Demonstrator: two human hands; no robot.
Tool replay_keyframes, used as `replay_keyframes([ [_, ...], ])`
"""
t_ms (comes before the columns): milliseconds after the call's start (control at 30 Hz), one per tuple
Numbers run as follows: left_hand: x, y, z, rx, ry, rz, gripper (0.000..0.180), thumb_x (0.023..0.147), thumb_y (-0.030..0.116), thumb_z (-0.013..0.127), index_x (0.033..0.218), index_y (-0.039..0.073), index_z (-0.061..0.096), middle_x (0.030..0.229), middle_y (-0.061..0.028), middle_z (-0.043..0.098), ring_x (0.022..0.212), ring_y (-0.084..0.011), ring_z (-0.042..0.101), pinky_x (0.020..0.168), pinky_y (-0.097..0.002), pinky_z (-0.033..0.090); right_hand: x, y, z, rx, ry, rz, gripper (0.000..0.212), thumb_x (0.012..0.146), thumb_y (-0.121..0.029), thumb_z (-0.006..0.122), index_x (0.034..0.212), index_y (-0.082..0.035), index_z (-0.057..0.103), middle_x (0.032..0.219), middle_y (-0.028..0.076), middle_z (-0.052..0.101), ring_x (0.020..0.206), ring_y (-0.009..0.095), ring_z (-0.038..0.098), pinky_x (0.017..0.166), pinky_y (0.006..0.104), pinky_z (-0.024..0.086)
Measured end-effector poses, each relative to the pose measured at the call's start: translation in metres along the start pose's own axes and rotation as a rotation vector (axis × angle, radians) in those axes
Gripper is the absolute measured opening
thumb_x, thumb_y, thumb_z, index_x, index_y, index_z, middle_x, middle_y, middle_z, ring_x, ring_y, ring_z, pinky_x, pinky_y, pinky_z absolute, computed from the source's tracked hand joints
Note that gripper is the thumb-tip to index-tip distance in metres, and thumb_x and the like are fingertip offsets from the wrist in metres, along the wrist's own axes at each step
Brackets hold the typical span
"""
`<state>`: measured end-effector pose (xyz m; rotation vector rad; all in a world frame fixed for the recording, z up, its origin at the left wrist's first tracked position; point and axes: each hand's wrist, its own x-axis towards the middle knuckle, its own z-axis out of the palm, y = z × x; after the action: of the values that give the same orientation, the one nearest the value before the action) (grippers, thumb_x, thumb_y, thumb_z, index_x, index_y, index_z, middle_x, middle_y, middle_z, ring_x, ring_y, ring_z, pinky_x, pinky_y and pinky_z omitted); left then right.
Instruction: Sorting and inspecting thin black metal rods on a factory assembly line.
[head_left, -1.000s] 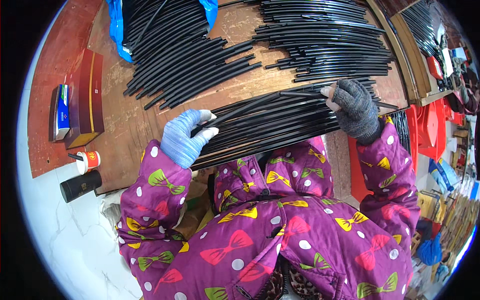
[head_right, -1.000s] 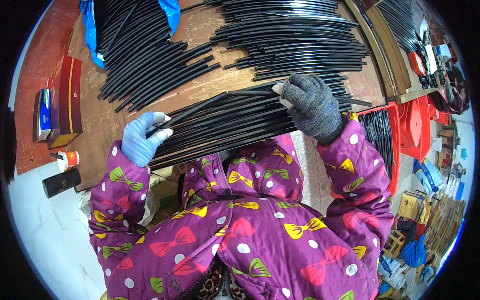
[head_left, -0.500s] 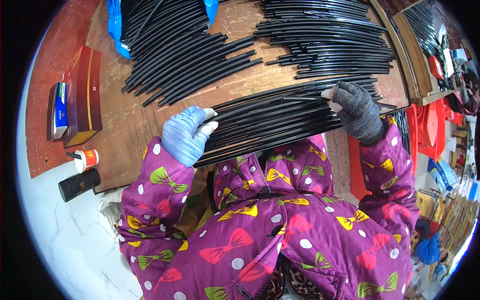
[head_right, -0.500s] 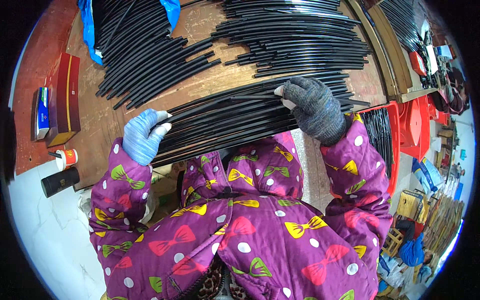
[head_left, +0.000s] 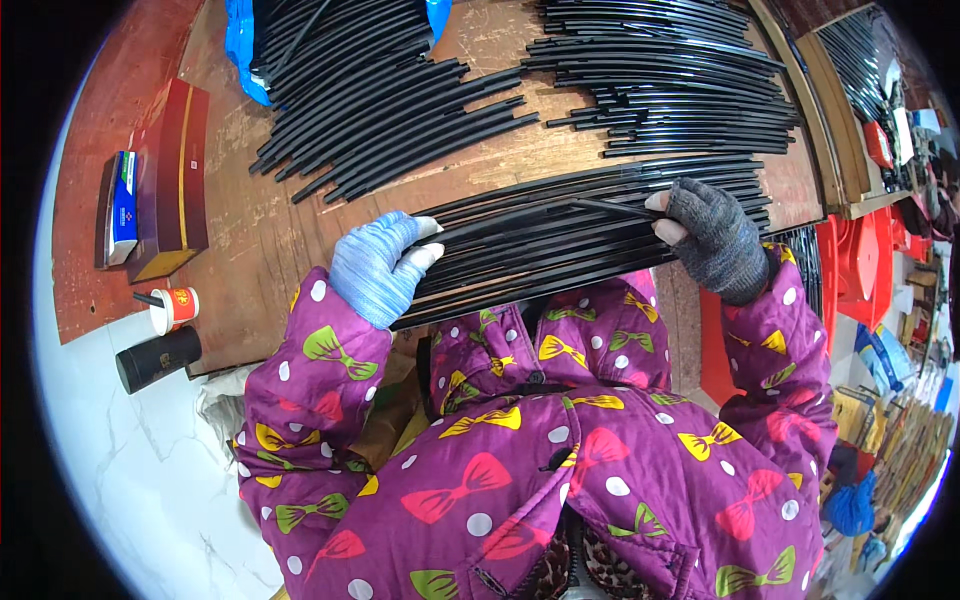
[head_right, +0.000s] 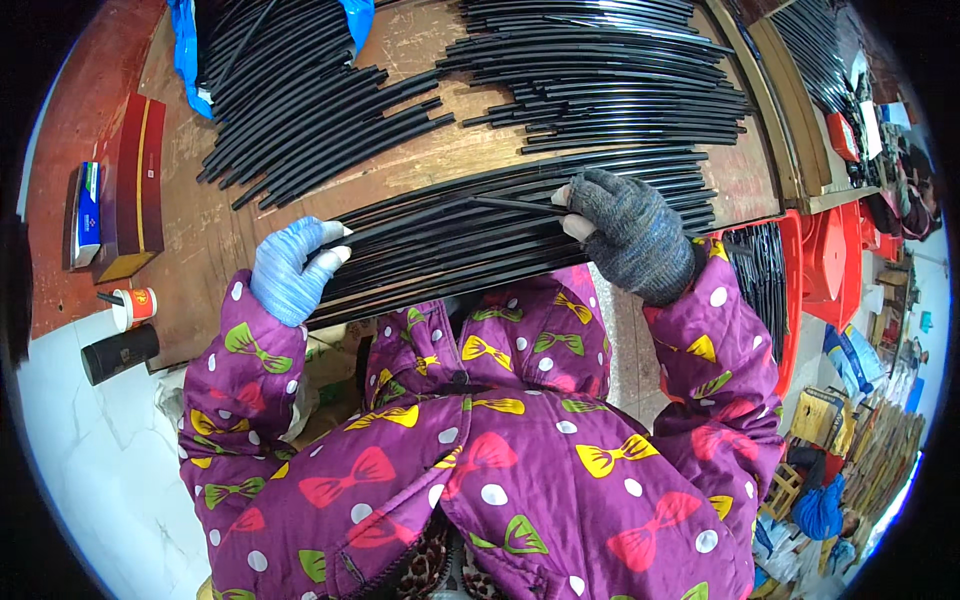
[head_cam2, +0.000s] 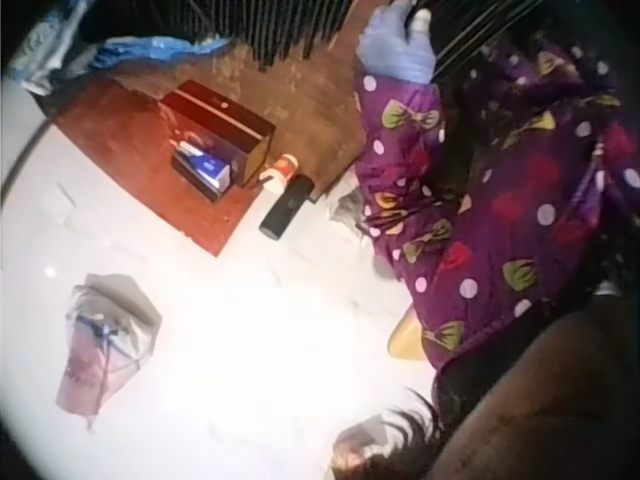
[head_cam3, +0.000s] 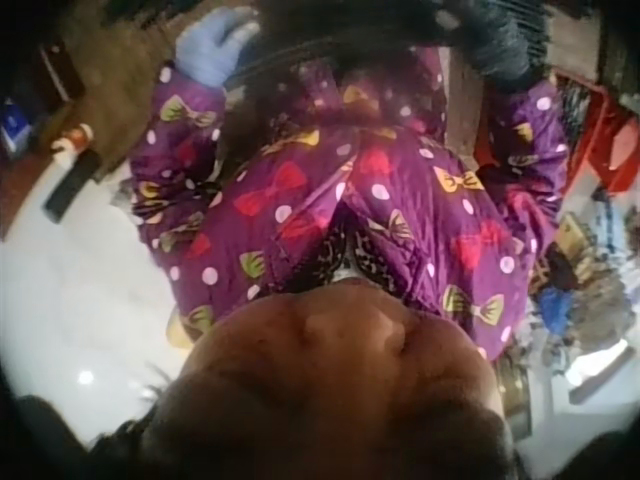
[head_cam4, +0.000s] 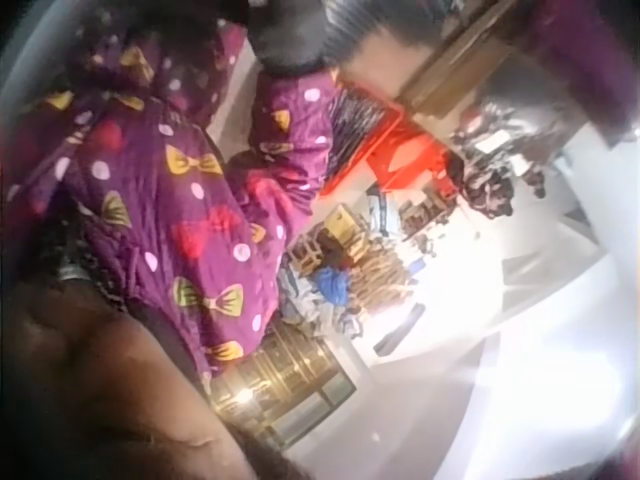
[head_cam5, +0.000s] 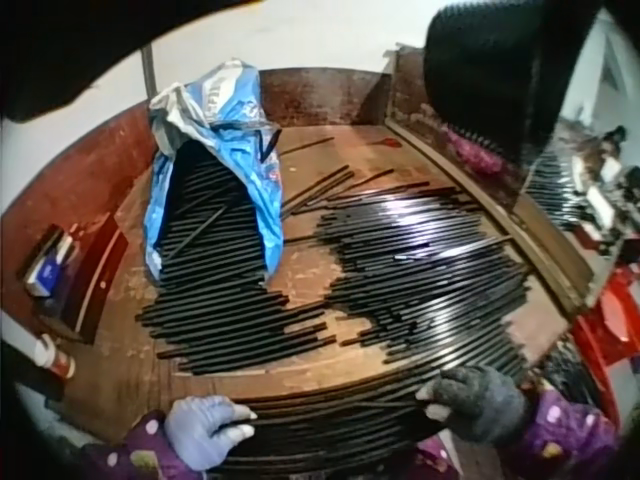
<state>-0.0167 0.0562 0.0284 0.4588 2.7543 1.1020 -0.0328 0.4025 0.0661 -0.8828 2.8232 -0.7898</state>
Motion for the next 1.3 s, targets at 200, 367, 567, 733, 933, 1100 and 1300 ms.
replay_keyframes([
  [200,0.0,0.002,0.0,-0.029,-0.01,-0.043,0.023,0.073,0.017,0.064,0.091,0.002,0.063,0.08,-0.0139,0.062,0.076,-0.0287,0.061,0.068,-0.033,0.047,0.002,-0.003,-0.002,-0.016,-0.027,0.036,0.021,0.074,-0.013,0.06,0.094,-0.006,0.056,0.083,0.013,0.055,0.074,0.033,0.056,0.062,0.039,0.046],
  [367,-0.001,0.001,0.001,-0.085,-0.015,-0.047,0.022,0.073,0.015,0.064,0.09,0.002,0.063,0.082,-0.0138,0.062,0.078,-0.0274,0.061,0.069,-0.0322,0.047,0.002,-0.001,0.0,-0.019,-0.029,0.06,0.02,0.075,-0.012,0.06,0.093,-0.005,0.056,0.082,0.013,0.055,0.072,0.033,0.056,0.061,0.0386,0.045],
  [567,-0.005,0.003,0.003,-0.146,-0.038,-0.079,0.02,0.072,0.009,0.064,0.09,0.0,0.063,0.08,-0.0129,0.062,0.076,-0.0237,0.061,0.07,-0.0302,0.047,0.002,0.003,0.001,0.04,-0.095,0.088,0.017,0.077,-0.012,0.058,0.092,-0.005,0.057,0.08,0.014,0.057,0.075,0.033,0.057,0.064,0.0364,0.046],
  [733,-0.005,0.001,0.004,-0.212,-0.079,-0.08,0.019,0.072,0.004,0.063,0.091,-0.001,0.063,0.077,-0.0123,0.062,0.075,-0.0218,0.061,0.069,-0.0295,0.046,0.0,0.003,0.002,0.172,-0.117,0.094,0.016,0.078,-0.01,0.057,0.092,-0.004,0.057,0.08,0.015,0.058,0.076,0.032,0.058,0.066,0.0367,0.046],
  [933,0.004,0.017,0.013,0.108,-0.067,0.173,0.022,0.073,0.023,0.064,0.087,0.007,0.064,0.076,-0.0097,0.061,0.071,-0.028,0.059,0.064,-0.0364,0.046,0.021,-0.014,0.01,0.255,-0.249,0.072,0.016,0.078,-0.011,0.057,0.092,-0.004,0.057,0.083,0.015,0.06,0.08,0.032,0.059,0.069,0.0374,0.046],
  [1100,-0.004,0.009,0.004,-0.013,-0.036,0.066,0.019,0.071,0.004,0.064,0.09,0.0,0.063,0.074,-0.0124,0.061,0.067,-0.0233,0.06,0.06,-0.0291,0.045,0.017,-0.01,-0.008,0.202,0.173,0.009,0.022,0.08,-0.007,0.059,0.1,-0.002,0.058,0.086,0.015,0.062,0.083,0.027,0.06,0.075,0.0336,0.047],
  [1300,-0.017,-0.001,-0.008,-0.248,-0.039,-0.097,0.02,0.07,0.009,0.066,0.087,0.0,0.065,0.08,-0.0133,0.064,0.077,-0.0239,0.062,0.072,-0.0313,0.047,-0.053,0.064,-0.053,-0.147,0.563,0.29,0.027,0.088,-0.014,0.047,0.112,-0.004,0.053,0.091,0.01,0.06,0.081,0.016,0.058,0.071,0.026,0.045],
])
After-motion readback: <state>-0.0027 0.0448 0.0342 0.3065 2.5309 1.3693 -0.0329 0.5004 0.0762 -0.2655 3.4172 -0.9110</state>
